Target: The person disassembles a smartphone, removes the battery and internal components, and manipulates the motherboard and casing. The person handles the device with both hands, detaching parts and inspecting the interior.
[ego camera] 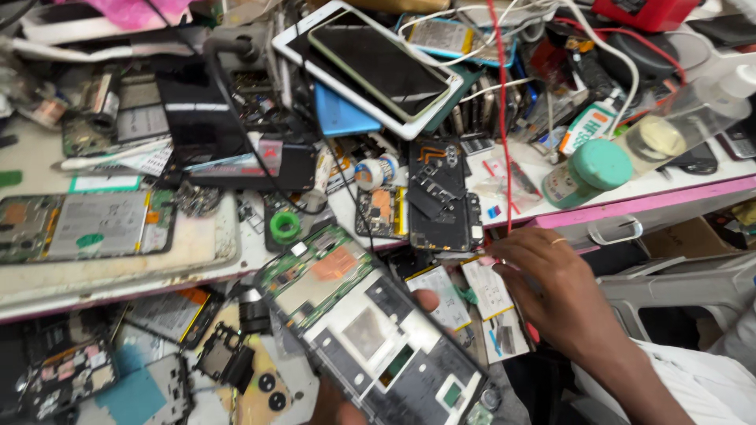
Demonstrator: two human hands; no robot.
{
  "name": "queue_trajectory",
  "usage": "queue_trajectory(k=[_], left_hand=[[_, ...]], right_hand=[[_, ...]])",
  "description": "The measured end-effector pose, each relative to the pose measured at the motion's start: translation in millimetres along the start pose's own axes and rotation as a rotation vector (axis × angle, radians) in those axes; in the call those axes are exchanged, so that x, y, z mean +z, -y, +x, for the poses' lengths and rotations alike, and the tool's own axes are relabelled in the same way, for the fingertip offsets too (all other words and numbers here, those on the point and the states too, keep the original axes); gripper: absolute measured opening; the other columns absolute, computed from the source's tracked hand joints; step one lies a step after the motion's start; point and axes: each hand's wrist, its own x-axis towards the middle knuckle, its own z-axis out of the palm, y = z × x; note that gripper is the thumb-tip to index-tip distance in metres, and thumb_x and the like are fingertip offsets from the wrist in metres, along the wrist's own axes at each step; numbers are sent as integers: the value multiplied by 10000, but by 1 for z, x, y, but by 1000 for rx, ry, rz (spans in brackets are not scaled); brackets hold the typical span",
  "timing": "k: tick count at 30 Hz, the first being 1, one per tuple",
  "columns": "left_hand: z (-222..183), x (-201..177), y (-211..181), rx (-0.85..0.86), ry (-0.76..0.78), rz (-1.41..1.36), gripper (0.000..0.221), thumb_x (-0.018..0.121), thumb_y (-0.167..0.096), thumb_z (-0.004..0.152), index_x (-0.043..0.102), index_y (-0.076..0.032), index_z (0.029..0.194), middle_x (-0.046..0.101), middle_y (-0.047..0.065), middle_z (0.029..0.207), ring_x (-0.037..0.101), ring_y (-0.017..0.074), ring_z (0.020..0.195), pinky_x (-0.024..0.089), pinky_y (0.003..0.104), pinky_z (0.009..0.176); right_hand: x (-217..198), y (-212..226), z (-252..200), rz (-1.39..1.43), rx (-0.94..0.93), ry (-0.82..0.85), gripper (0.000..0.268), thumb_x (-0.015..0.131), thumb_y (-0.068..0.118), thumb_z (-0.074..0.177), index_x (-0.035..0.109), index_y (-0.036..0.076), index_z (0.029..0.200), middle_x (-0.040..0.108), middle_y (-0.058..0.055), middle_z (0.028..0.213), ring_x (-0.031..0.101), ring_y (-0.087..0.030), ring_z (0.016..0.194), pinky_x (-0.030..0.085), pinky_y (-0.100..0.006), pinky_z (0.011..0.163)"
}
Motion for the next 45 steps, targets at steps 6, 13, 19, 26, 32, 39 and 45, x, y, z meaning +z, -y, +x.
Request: queue_trajectory(k=[6, 13, 19, 26, 32, 39, 45], left_hand=[[-14, 13, -4, -34, -72, 25, 1179, 901, -345, 785, 110, -121, 1630, 417, 290, 1503, 556, 359, 1286, 535, 526, 1057], [-7, 43, -16, -92, -151, 116, 1287, 972, -408, 665, 180, -47, 1613, 459, 269, 1479, 571, 342, 1260, 539, 494, 1042], [-7, 47, -24, -237, -228, 160, 1338, 1021, -388, 545, 248, -36, 1579, 525, 250, 1428, 576, 329, 1271, 518, 490, 1037], [-3, 46, -22, -244, -227, 252, 1349, 1033, -424, 512, 292, -17, 1563, 561, 242, 1427, 601, 322, 1293, 530, 481, 1062], [2, 51, -28, -255, -174, 412, 1379, 1020, -517, 506, 303, 25, 1553, 571, 237, 1431, 619, 323, 1263, 534, 491, 1055], [-6, 58, -28, -254, -223, 409, 1423, 999, -580, 517, 245, -32, 1593, 574, 231, 1451, 612, 317, 1306, 513, 488, 1098], [-8, 53, -25, -197, -167, 405, 1349, 987, -510, 613, 193, -55, 1605, 545, 249, 1476, 589, 335, 1339, 505, 508, 1124]], right_hand=[[-19, 28, -17, 58, 83, -179, 289, 702, 126, 892, 700, 23, 1162, 713, -119, 1179, 670, -282, 1130, 495, -388, 994], [-18, 24, -72, 1188, 660, 193, 336, 693, 142, 1012, 657, -108, 1233, 690, -235, 993, 683, -259, 818, 579, -414, 753], [-17, 53, -62, 1696, 723, 405, 452, 724, 120, 982, 513, -140, 1285, 733, -292, 1156, 700, -319, 1111, 495, -446, 986], [-22, 74, -47, 1909, 656, 440, 694, 736, 21, 885, 351, -70, 1455, 660, -286, 1331, 645, -311, 1261, 441, -452, 1088], [-17, 69, -63, 1872, 690, 434, 791, 669, -95, 877, 246, -19, 1541, 649, -318, 1340, 660, -313, 1218, 486, -449, 1037], [-17, 69, -63, 1979, 722, 434, 716, 638, -57, 908, 276, -58, 1527, 648, -320, 1336, 653, -346, 1253, 476, -478, 1078], [-21, 69, -59, 1944, 752, 436, 727, 634, 3, 906, 293, -28, 1547, 630, -305, 1380, 626, -346, 1296, 447, -477, 1097]])
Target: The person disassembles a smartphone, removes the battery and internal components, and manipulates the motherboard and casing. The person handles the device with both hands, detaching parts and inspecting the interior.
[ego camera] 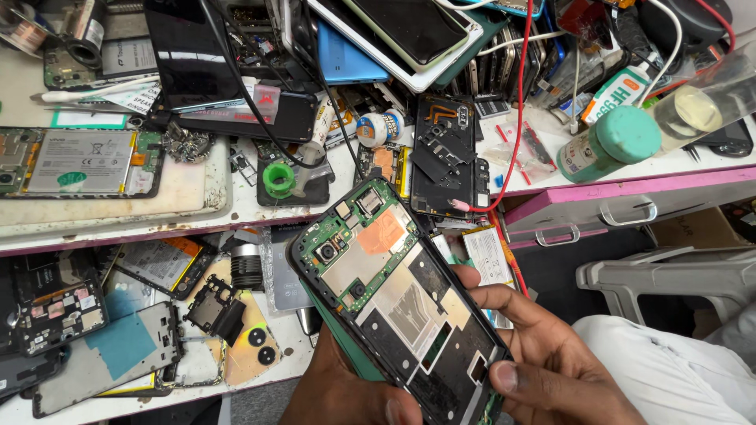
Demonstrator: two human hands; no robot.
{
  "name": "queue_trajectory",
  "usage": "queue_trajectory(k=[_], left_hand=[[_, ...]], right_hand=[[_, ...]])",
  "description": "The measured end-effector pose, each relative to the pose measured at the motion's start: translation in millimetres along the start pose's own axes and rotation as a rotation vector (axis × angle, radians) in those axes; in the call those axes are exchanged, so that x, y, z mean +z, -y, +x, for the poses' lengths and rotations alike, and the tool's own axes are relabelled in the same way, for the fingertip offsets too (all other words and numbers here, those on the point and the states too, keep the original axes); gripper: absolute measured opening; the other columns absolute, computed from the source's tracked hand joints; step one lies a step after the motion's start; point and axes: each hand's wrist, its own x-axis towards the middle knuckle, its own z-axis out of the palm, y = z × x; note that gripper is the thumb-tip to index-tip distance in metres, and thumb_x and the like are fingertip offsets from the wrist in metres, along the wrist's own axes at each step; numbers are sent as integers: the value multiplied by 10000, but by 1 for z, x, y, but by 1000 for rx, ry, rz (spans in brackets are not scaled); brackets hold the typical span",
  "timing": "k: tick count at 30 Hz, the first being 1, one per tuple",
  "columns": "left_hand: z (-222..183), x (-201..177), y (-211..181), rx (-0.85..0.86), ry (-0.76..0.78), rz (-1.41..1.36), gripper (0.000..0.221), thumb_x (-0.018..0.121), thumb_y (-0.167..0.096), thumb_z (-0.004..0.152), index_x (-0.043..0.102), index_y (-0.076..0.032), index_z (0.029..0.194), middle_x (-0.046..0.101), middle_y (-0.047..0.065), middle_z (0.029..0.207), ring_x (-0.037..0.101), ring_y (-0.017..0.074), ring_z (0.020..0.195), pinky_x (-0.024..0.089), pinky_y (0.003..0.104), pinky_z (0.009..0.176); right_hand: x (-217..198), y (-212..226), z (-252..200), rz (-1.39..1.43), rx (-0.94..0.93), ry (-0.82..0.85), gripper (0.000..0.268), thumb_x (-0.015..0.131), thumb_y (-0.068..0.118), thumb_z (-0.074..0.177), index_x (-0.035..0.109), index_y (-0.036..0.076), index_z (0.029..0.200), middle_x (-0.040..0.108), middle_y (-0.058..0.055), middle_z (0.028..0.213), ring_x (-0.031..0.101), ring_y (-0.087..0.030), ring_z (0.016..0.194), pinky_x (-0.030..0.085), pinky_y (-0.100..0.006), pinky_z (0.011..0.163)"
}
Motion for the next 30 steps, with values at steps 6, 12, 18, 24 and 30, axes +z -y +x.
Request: queue_trajectory(k=[6, 12, 18, 24, 30], left_hand=[[-5, -5, 6, -24, -36, -50, 1272, 979, -486, 650, 273, 4, 1588, 577, 282, 1460, 622, 345, 1303, 523, 475, 1108], [-3, 3, 2, 41, 10, -33, 1202, 1015, -256, 639, 328, -1, 1592, 590, 187, 1449, 627, 247, 1272, 526, 418, 1038], [5, 6, -7, -140, 51, 29, 1188, 1012, -49, 638, 341, 31, 1615, 619, 248, 1351, 632, 265, 1204, 516, 414, 1042], [1, 7, 1, -27, -37, 24, 1232, 1051, -207, 609, 356, 44, 1595, 588, 117, 1517, 589, 168, 1360, 443, 345, 1134], [6, -3, 7, -94, -85, -175, 1282, 1031, -349, 578, 326, 4, 1590, 591, 239, 1390, 630, 353, 1220, 514, 543, 937]], right_hand=[[-9, -3, 5, 110, -57, 26, 672, 632, 43, 909, 317, -64, 1493, 585, -324, 1399, 614, -369, 1278, 423, -498, 1111], [-16, -7, 6, 8, -71, 16, 757, 606, -16, 870, 286, -48, 1555, 567, -307, 1443, 605, -364, 1297, 441, -467, 1104], [-43, -18, 7, 9, -114, -132, 826, 553, -136, 801, 308, -53, 1586, 642, -206, 1190, 672, -292, 1129, 511, -411, 974], [-39, -12, 12, 1, 17, -251, 764, 534, -77, 722, 432, -49, 1478, 721, -200, 1031, 709, -238, 888, 534, -342, 816], [-29, -2, 10, -3, 22, -84, 728, 609, 30, 836, 369, -28, 1521, 697, -274, 1187, 693, -292, 1019, 525, -383, 886]])
